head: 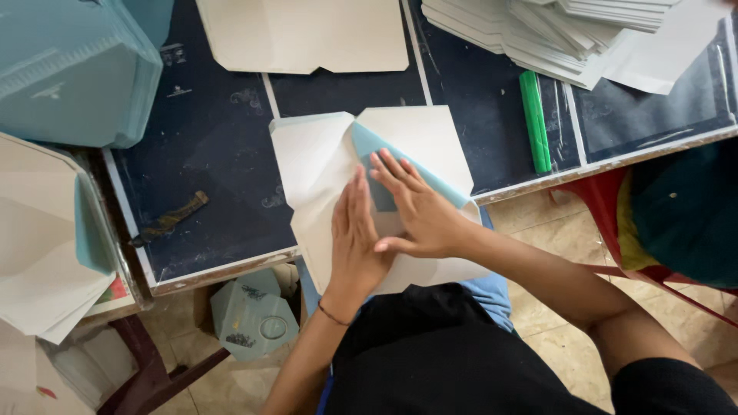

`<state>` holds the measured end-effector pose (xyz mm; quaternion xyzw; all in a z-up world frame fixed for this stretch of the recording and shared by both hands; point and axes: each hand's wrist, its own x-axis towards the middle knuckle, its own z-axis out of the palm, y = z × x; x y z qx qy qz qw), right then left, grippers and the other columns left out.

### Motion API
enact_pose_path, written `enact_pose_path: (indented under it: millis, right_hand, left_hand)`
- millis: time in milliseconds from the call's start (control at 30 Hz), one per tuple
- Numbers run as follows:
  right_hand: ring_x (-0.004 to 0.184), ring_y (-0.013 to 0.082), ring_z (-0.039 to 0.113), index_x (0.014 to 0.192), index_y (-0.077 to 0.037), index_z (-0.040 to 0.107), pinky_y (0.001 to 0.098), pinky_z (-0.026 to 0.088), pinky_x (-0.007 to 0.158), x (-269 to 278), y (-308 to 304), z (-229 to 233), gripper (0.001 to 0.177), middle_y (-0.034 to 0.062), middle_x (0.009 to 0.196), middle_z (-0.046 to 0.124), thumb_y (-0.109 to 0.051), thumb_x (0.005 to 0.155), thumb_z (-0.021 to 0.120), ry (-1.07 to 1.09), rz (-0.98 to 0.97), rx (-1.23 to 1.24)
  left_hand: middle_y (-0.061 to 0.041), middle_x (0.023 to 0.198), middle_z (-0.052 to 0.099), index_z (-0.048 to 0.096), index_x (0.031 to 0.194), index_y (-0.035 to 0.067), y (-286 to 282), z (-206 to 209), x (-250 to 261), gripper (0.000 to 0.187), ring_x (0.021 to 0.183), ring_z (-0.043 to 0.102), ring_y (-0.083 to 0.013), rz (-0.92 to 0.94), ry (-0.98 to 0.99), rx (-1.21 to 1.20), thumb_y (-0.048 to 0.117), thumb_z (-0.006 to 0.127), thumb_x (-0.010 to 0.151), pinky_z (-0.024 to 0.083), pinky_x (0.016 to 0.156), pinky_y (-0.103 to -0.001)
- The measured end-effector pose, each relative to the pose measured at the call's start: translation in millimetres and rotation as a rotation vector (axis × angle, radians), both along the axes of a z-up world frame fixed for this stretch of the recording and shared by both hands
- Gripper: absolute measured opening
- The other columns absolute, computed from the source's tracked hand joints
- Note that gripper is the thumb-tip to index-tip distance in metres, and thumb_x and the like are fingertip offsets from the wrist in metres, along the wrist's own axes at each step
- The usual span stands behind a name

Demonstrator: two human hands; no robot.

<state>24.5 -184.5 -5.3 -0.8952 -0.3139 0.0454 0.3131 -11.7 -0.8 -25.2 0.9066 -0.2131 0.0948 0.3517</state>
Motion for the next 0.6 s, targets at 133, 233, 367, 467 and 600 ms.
enact_pose_path:
  millis: [133,233,367,467,600]
  right_hand:
    - [0.165,0.0498,0.019,0.169,0.012,0.019,0.0633,0.015,0.132,12,-17,-4,0.135,0.0327,0.177,0.023,-0.093,0.088,0.045,0.176,-0.013,0.188]
    - [0.144,0.0447,0.057,0.171,-0.010,0.029,0.0618,0.047,0.116,34,-57,3,0.074,0.0202,0.151,0.068,-0.051,0.111,0.048,0.445,-0.181,0.448]
    - [0.116,0.0415,0.053,0.148,-0.001,0.065,0.0518,0.045,0.104,63,-100,-28,0.068,0.0160,0.132,0.058,-0.024,0.090,0.093,-0.187,-0.451,-0.104]
    - [0.115,0.0406,0.047,0.145,0.001,0.069,0.0515,0.045,0.105,66,-104,-32,0.072,0.0162,0.131,0.053,-0.031,0.086,0.096,-0.050,-0.506,-0.184]
    - [0.107,0.0458,0.060,0.132,0.004,0.074,0.0577,0.045,0.105,63,-96,-27,0.066,0.0168,0.125,0.056,-0.022,0.078,0.103,-0.182,-0.510,-0.175]
  left_hand:
    - [-0.017,0.179,0.034,0.019,0.174,-0.001,4,0,-3,0.095,0.163,0.035,-0.0407,-0.061,0.012,0.127,0.047,0.064,0.105,0.022,0.132,-0.061]
    - [-0.006,0.180,0.032,0.028,0.176,0.024,2,20,0,0.097,0.164,0.031,-0.0350,-0.073,0.117,0.339,0.048,0.076,0.095,0.022,0.132,-0.059]
    - [-0.009,0.163,0.042,0.041,0.168,0.040,-8,38,16,0.072,0.147,0.045,-0.0355,-0.037,-0.021,0.463,0.050,0.071,0.102,0.030,0.122,-0.068]
    - [-0.007,0.138,0.058,0.062,0.144,0.040,-16,56,32,0.034,0.126,0.059,-0.0319,0.031,-0.271,0.484,0.040,0.072,0.111,0.042,0.115,-0.059]
    - [-0.003,0.121,0.065,0.079,0.115,0.035,-11,75,34,0.026,0.109,0.061,-0.0305,0.043,-0.407,0.452,0.012,0.074,0.105,0.045,0.106,-0.049]
